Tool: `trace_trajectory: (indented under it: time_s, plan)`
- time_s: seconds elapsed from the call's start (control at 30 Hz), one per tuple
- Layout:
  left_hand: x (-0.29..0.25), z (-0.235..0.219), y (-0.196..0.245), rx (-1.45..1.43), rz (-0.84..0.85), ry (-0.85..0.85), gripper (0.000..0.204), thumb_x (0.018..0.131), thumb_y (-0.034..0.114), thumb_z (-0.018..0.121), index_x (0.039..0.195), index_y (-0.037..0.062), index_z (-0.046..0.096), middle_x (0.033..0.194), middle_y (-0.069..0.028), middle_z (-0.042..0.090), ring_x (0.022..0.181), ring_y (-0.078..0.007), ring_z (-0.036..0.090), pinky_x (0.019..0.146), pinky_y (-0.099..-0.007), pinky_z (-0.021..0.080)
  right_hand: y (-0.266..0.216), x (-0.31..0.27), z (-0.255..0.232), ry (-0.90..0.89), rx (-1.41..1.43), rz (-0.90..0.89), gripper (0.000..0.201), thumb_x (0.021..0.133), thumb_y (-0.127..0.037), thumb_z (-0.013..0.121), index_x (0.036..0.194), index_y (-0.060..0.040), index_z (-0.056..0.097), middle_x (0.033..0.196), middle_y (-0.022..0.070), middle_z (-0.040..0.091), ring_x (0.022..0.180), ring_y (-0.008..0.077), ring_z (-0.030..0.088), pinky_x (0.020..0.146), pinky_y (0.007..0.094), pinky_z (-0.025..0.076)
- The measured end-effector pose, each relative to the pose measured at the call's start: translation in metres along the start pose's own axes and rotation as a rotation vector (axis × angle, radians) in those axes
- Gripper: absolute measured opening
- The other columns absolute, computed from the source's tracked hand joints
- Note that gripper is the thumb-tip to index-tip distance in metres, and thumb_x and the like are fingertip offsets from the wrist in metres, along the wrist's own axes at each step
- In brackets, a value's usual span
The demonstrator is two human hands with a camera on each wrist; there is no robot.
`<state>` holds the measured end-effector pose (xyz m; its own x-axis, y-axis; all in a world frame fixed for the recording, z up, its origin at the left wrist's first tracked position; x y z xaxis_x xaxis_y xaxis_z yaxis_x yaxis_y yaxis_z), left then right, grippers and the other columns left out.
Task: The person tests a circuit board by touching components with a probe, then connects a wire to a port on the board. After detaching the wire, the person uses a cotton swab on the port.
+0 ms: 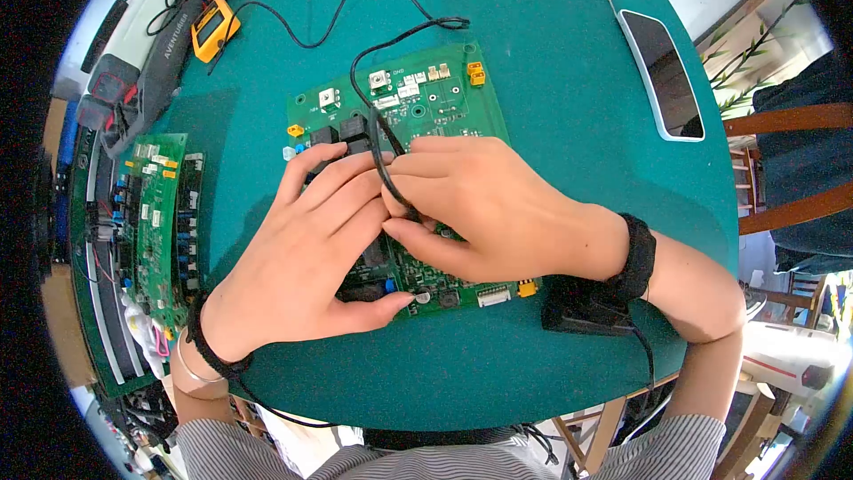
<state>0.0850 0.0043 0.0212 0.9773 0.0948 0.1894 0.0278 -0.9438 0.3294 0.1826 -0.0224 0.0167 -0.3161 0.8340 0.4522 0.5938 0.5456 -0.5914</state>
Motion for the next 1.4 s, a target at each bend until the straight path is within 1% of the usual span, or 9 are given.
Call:
trace_trajectory:
  time_s: [0.23, 0.33, 0.43, 0.67, 0.93, 1.07, 1.13, 1.23, 1.4]
  plan:
    - [0.001, -0.002, -0.002, -0.038, -0.021, 0.021, 0.074, 0.078, 0.042, 0.082, 0.13, -0.0052, 0.059, 0.136, -0.0192, 0.059, 0.135, -0.0374, 0.051, 0.121, -0.0578, 0.031, 0.003, -0.001, -0.002, -0.011, -0.032, 0.055, 0.017, 0.092, -0.016, 0.073, 0.09, -0.0046, 0.06, 0.077, 0.0118, 0.058, 0.076, 0.0349, 0.061, 0.065, 0.0442, 0.049]
    - [0.0, -0.001, -0.001, -0.013, -0.016, 0.005, 0.075, 0.078, 0.042, 0.083, 0.13, -0.0053, 0.059, 0.137, -0.0198, 0.059, 0.136, -0.038, 0.051, 0.121, -0.0579, 0.031, 0.0, 0.001, 0.001, -0.062, -0.069, 0.015, 0.019, 0.093, -0.018, 0.073, 0.091, -0.0045, 0.059, 0.079, 0.0125, 0.058, 0.076, 0.0348, 0.061, 0.066, 0.0447, 0.05]
    - [0.0, -0.001, -0.001, -0.013, -0.011, 0.003, 0.074, 0.078, 0.042, 0.083, 0.13, -0.0052, 0.059, 0.136, -0.02, 0.059, 0.136, -0.0382, 0.051, 0.121, -0.0579, 0.031, -0.003, 0.001, 0.002, -0.051, -0.096, -0.035, 0.02, 0.093, -0.019, 0.073, 0.091, -0.0041, 0.059, 0.079, 0.013, 0.057, 0.077, 0.0347, 0.061, 0.065, 0.045, 0.05]
    - [0.0, -0.002, -0.001, -0.032, -0.012, 0.01, 0.073, 0.078, 0.042, 0.082, 0.129, -0.0052, 0.06, 0.136, -0.0201, 0.058, 0.136, -0.0381, 0.051, 0.121, -0.0582, 0.03, -0.004, -0.001, 0.0, -0.039, -0.118, -0.03, 0.02, 0.093, -0.018, 0.072, 0.09, -0.0036, 0.059, 0.079, 0.0127, 0.057, 0.074, 0.0343, 0.061, 0.062, 0.044, 0.05]
    - [0.0, -0.001, -0.001, -0.012, 0.0, 0.001, 0.069, 0.079, 0.043, 0.082, 0.125, -0.0045, 0.062, 0.137, -0.0206, 0.058, 0.136, -0.0383, 0.05, 0.121, -0.0587, 0.03, -0.012, -0.002, -0.002, 0.026, -0.144, -0.136, 0.018, 0.088, -0.012, 0.074, 0.087, -0.0036, 0.058, 0.079, 0.0119, 0.058, 0.071, 0.0329, 0.062, 0.058, 0.0436, 0.051]
    - [0.0, -0.001, -0.001, -0.015, -0.009, 0.0, 0.067, 0.079, 0.043, 0.082, 0.124, -0.0035, 0.063, 0.138, -0.0204, 0.058, 0.136, -0.0381, 0.051, 0.121, -0.0588, 0.03, -0.013, -0.001, -0.006, 0.04, -0.193, -0.12, 0.018, 0.087, -0.011, 0.075, 0.085, -0.0038, 0.058, 0.078, 0.011, 0.058, 0.07, 0.0317, 0.062, 0.057, 0.0425, 0.051]
    - [0.001, -0.001, -0.001, -0.038, -0.014, 0.003, 0.066, 0.079, 0.043, 0.081, 0.123, -0.0025, 0.063, 0.137, -0.02, 0.058, 0.136, -0.0378, 0.051, 0.121, -0.0587, 0.03, -0.01, -0.001, -0.011, 0.089, -0.103, -0.089, 0.019, 0.087, -0.011, 0.075, 0.085, -0.0039, 0.058, 0.078, 0.0098, 0.057, 0.072, 0.0303, 0.061, 0.057, 0.0416, 0.05]
    - [0.0, -0.001, -0.001, -0.02, -0.015, -0.006, 0.065, 0.079, 0.043, 0.081, 0.123, -0.0019, 0.063, 0.137, -0.0198, 0.058, 0.136, -0.0376, 0.05, 0.121, -0.0586, 0.029, -0.015, 0.0, -0.004, 0.025, -0.158, -0.179, 0.018, 0.087, -0.011, 0.075, 0.086, -0.0038, 0.058, 0.081, 0.0092, 0.058, 0.074, 0.0289, 0.061, 0.058, 0.0411, 0.05]
    - [-0.001, 0.0, 0.0, -0.006, -0.007, 0.001, 0.065, 0.08, 0.043, 0.081, 0.123, -0.002, 0.063, 0.137, -0.0196, 0.058, 0.136, -0.0375, 0.05, 0.122, -0.0585, 0.029, -0.016, -0.001, -0.002, 0.011, -0.187, -0.2, 0.018, 0.085, -0.011, 0.076, 0.089, -0.0033, 0.061, 0.085, 0.009, 0.059, 0.076, 0.0281, 0.062, 0.059, 0.0408, 0.052]
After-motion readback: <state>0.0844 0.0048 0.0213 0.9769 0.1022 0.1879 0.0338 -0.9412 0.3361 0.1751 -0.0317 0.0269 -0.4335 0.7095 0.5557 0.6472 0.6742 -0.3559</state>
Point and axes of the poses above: each hand's wrist, its own x-axis towards the middle knuckle, its own z-axis out of the palm, y = z × x, the point moved 9 cm from there along x, towards the middle knuckle
